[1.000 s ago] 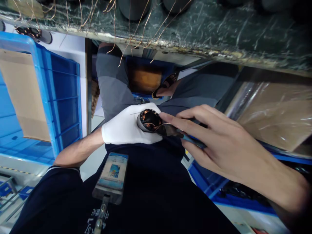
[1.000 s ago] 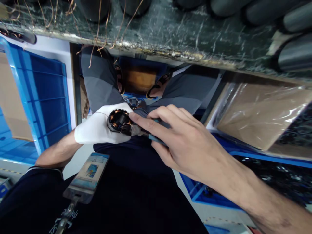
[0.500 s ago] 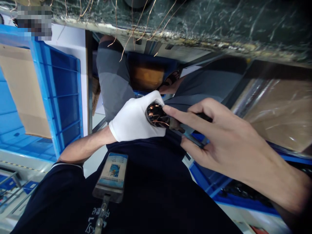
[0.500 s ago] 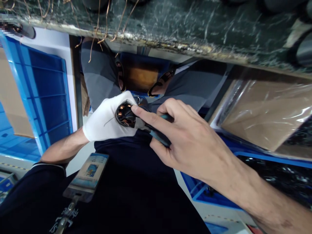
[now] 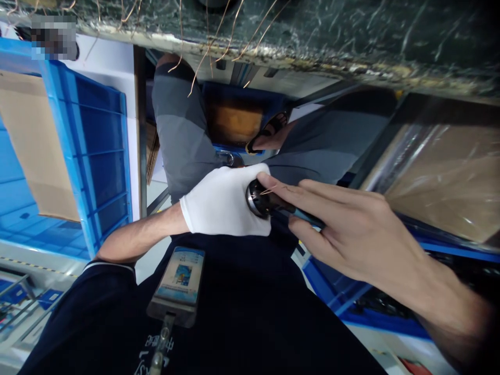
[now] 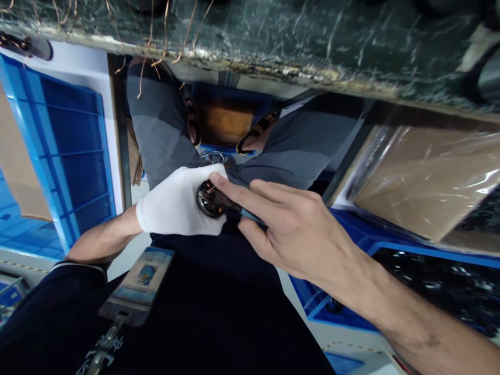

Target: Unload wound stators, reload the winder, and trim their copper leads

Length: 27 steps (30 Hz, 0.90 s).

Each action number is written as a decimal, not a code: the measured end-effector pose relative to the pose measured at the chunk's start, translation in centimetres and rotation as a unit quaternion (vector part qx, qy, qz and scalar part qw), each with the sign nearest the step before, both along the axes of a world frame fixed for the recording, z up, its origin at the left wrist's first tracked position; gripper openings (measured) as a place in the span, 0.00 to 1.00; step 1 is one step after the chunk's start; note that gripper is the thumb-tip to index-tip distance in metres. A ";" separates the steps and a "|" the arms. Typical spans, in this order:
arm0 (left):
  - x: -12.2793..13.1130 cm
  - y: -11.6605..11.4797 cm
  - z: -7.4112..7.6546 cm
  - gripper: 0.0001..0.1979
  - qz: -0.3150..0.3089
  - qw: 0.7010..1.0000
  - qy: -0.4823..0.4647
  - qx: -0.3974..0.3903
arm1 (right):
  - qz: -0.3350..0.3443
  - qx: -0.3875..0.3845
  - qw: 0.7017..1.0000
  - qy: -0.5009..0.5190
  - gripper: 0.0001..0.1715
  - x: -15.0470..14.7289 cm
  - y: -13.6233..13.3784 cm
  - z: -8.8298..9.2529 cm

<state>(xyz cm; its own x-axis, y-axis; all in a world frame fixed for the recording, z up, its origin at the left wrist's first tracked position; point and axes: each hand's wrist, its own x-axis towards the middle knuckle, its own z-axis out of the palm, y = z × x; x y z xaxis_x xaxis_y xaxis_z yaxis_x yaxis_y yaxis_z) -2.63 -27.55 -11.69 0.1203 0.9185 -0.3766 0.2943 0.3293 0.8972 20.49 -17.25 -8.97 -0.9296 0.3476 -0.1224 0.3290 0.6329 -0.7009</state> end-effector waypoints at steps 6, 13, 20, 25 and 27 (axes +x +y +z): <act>-0.2 0.2 -0.8 0.12 -0.011 0.997 -0.068 -0.020 | 0.005 0.075 0.997 -0.015 0.41 0.2 0.1 -0.5; 0.8 0.4 -3.3 0.09 0.061 0.938 -0.287 -0.184 | -0.032 -0.116 0.992 -0.044 0.41 -0.4 1.0 -3.1; 0.8 -2.1 -3.2 0.16 0.143 0.875 -0.423 -0.187 | -0.084 -0.212 0.972 0.057 0.29 -2.3 0.5 -4.4; -2.6 -4.0 -1.9 0.43 0.041 0.989 -0.025 0.142 | -0.049 -0.476 0.878 0.018 0.23 -3.1 1.6 -4.9; -3.5 -4.3 -1.2 0.32 -0.054 0.973 0.059 0.216 | -0.006 -0.539 0.842 -0.004 0.24 -3.9 1.4 -5.0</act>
